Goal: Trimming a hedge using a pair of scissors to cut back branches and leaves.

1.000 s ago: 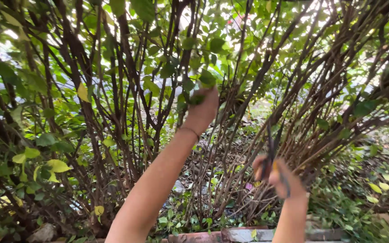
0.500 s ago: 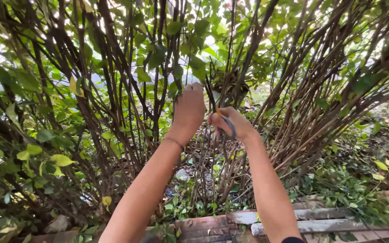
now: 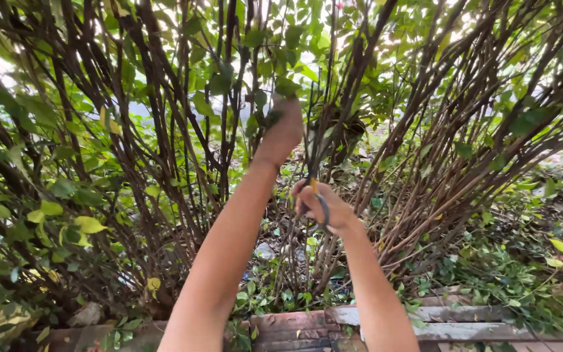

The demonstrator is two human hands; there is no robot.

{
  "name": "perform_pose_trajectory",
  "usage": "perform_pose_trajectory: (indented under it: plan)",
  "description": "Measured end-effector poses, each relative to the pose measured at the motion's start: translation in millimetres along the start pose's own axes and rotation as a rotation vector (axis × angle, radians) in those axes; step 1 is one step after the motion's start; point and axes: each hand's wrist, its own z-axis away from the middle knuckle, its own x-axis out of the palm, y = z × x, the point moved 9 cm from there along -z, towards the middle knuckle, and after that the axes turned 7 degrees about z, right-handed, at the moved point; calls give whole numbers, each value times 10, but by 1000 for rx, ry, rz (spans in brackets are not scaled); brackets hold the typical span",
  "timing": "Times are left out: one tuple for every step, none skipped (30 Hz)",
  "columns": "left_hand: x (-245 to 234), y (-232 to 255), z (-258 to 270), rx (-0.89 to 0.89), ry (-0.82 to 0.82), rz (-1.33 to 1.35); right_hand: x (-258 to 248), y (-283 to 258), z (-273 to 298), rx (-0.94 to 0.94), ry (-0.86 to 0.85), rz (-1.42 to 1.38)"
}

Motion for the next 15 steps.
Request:
perform_pose_trajectory:
  plan:
    - [184, 11, -42, 1, -1, 0, 28, 57, -34, 0, 0, -2]
    - [547, 218, -47, 275, -134, -590, 42, 143, -65, 34, 11, -4]
    - [967, 284, -4, 552, -258, -1179, 51, 222, -95, 66, 26, -8]
    - [1205, 312, 40, 557, -254, -1181, 69, 270, -142, 65, 31, -12]
    - [1550, 311, 124, 659, -344, -1327, 84, 311, -192, 59, 32, 19]
    - [1885, 287, 211, 760, -437, -1474, 99, 352, -244, 54, 33, 50]
    - [2020, 258, 253, 766, -424, -1473, 108, 319, -274, 53, 45, 46]
    - [2125, 224, 261, 735, -365, -1514, 112, 302, -305, 71, 61, 68]
    - [2230, 188, 289, 704, -309, -1551, 126, 290, -334, 90, 75, 90]
    - [1967, 142, 255, 710, -299, -1549, 115, 289, -353, 92, 84, 86]
    - [1675, 76, 210, 671, -263, -1529, 106, 301, -380, 109, 101, 100]
    - [1380, 0, 169, 632, -228, -1509, 103, 311, -408, 127, 118, 113]
    - [1053, -49, 119, 631, -227, -1509, 99, 359, -448, 126, 119, 114]
    - [784, -140, 103, 687, -286, -1605, 99, 405, -488, 125, 123, 98]
    - [512, -255, 90, 738, -351, -1702, 97, 445, -542, 122, 124, 86]
